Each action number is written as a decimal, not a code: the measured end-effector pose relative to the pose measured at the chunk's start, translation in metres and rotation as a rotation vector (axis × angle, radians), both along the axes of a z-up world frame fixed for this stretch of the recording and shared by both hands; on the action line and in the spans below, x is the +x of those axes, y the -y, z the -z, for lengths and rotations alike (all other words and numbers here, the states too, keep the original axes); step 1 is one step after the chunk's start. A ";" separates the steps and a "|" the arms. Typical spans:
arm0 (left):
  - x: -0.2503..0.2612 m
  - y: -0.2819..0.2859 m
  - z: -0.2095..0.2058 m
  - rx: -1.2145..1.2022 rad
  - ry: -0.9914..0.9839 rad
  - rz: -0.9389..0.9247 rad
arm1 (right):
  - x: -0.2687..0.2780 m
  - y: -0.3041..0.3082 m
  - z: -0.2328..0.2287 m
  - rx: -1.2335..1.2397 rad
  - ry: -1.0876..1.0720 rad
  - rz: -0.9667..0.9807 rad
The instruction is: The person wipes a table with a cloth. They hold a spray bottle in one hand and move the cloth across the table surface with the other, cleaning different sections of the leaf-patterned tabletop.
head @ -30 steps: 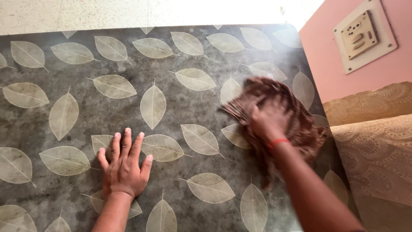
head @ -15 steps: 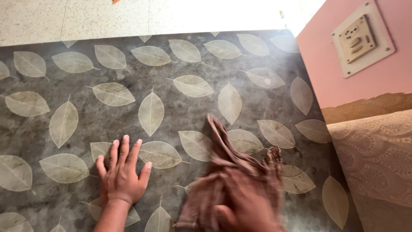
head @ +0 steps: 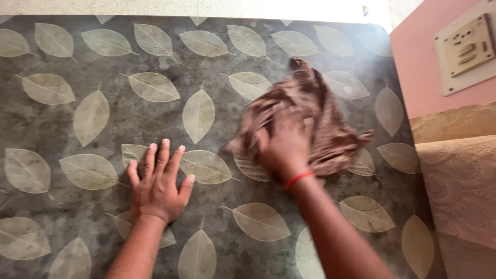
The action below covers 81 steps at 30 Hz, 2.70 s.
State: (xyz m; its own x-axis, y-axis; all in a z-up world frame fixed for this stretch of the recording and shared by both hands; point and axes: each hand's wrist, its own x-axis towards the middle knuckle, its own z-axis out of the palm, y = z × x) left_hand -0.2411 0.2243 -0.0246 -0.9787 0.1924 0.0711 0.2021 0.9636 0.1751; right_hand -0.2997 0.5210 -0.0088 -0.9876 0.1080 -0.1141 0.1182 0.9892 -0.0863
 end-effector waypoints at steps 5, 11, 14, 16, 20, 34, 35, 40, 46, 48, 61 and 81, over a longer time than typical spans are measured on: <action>0.002 0.000 0.005 0.025 -0.029 0.012 | 0.117 0.010 -0.027 -0.201 -0.175 -0.419; 0.003 -0.001 0.001 0.056 -0.011 -0.003 | 0.188 -0.107 -0.016 -0.358 -0.030 -0.158; 0.003 0.000 0.000 0.048 -0.008 -0.002 | 0.149 -0.147 0.006 -0.051 -0.181 -0.093; 0.002 -0.002 -0.001 0.039 -0.018 -0.004 | 0.100 -0.150 0.022 0.039 -0.186 0.001; 0.004 -0.001 -0.001 0.030 0.006 -0.007 | 0.026 -0.084 0.034 -0.104 -0.038 0.252; 0.003 -0.002 -0.002 0.049 -0.002 -0.002 | 0.216 -0.095 -0.011 -0.335 -0.058 -0.011; 0.003 -0.001 -0.003 0.038 0.002 0.001 | 0.202 -0.118 -0.009 -0.301 -0.124 0.037; 0.003 -0.001 -0.007 0.027 0.025 -0.005 | 0.090 -0.108 0.016 0.213 -0.032 0.080; 0.002 -0.003 -0.009 0.010 0.032 -0.003 | 0.080 0.032 0.008 -0.070 -0.570 -0.194; 0.002 -0.003 -0.010 0.017 0.041 -0.007 | 0.105 0.047 -0.005 -0.424 -0.509 -0.323; 0.003 -0.003 -0.011 -0.008 0.044 -0.017 | 0.124 -0.031 -0.009 0.002 -0.157 -0.007; 0.002 -0.002 -0.013 0.033 0.052 -0.019 | 0.113 -0.099 0.028 0.438 -0.183 -0.070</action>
